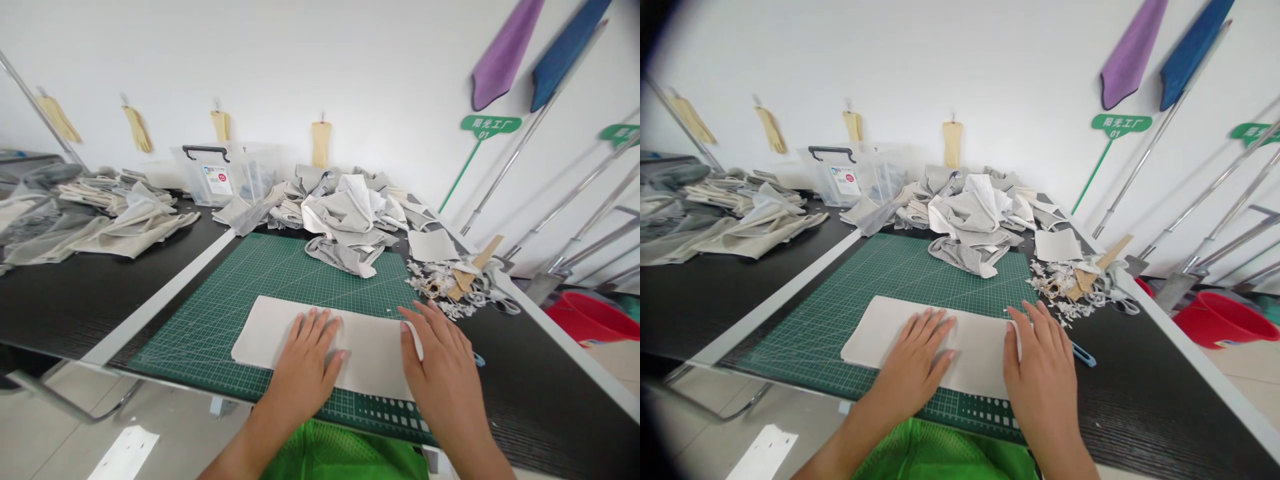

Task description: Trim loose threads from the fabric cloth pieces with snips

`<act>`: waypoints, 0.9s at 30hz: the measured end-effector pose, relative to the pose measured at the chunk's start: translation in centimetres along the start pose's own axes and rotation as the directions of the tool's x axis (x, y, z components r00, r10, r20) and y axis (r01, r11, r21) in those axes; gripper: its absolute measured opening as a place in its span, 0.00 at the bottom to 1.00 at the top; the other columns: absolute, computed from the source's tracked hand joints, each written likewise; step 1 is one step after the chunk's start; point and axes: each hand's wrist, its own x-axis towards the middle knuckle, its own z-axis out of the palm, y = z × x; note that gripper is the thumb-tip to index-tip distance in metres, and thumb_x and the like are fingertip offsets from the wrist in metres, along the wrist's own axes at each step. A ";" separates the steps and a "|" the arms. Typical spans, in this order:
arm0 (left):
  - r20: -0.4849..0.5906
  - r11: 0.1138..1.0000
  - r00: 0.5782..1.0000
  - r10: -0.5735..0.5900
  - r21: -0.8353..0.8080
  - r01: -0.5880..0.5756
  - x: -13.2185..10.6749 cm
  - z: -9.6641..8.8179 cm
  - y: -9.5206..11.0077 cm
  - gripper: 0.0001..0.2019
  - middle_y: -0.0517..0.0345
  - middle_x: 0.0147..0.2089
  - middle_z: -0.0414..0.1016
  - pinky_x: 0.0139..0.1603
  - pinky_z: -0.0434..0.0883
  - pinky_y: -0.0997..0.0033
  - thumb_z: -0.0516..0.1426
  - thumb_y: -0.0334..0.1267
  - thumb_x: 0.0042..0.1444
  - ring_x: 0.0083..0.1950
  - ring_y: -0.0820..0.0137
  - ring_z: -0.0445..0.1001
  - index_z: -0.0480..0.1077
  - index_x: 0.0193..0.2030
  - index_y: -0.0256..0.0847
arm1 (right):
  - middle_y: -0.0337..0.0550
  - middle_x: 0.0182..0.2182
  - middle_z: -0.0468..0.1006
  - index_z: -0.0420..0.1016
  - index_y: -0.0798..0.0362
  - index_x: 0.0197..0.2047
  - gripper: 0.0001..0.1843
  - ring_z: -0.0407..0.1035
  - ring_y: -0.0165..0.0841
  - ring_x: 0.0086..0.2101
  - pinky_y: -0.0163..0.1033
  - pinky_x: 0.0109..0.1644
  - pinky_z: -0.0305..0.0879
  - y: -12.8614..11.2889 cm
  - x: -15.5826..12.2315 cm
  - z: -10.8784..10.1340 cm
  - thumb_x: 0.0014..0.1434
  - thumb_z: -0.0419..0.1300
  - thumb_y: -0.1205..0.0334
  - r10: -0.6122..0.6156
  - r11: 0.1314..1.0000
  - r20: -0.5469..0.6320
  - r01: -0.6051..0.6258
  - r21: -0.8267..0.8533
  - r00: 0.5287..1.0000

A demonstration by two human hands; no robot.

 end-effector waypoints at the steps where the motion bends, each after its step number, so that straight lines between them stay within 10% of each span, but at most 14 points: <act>1: -0.003 1.000 1.000 0.005 0.005 -0.005 0.0 0.0 0.0 0.27 0.52 0.75 0.55 0.74 0.50 0.40 0.46 0.50 0.69 0.76 0.54 0.49 0.55 0.72 0.45 | 0.51 0.62 0.68 0.72 0.52 0.59 0.20 0.54 0.48 0.66 0.58 0.67 0.51 -0.7 0.1 0.3 0.70 0.47 0.57 -0.024 1.000 0.005 0.024 0.018 1.000; 11: -0.042 0.999 0.999 -0.026 0.017 0.027 -0.2 0.8 -0.9 0.26 0.53 0.74 0.56 0.75 0.52 0.48 0.44 0.43 0.71 0.75 0.60 0.52 0.54 0.73 0.40 | 0.48 0.68 0.60 0.60 0.54 0.71 0.27 0.51 0.41 0.69 0.53 0.70 0.51 -1.7 -1.5 7.3 0.73 0.43 0.54 -0.231 0.969 0.274 0.195 0.155 0.934; 21: -0.185 0.953 0.954 -0.234 0.152 0.263 -2.4 -0.6 -7.6 0.27 0.49 0.73 0.58 0.74 0.53 0.47 0.46 0.43 0.70 0.75 0.55 0.52 0.57 0.72 0.38 | 0.45 0.67 0.64 0.63 0.50 0.68 0.27 0.55 0.40 0.67 0.53 0.69 0.50 7.3 -2.9 6.2 0.73 0.41 0.52 -0.020 0.999 0.297 0.007 0.045 0.955; 27: -0.226 0.942 0.945 -0.236 0.186 0.280 -2.7 -0.6 -8.3 0.27 0.50 0.72 0.59 0.73 0.54 0.44 0.46 0.44 0.69 0.75 0.53 0.53 0.57 0.72 0.39 | 0.49 0.56 0.74 0.71 0.49 0.59 0.24 0.68 0.47 0.56 0.54 0.58 0.64 8.5 -1.9 3.8 0.67 0.48 0.48 0.191 0.977 0.353 -0.214 0.027 0.916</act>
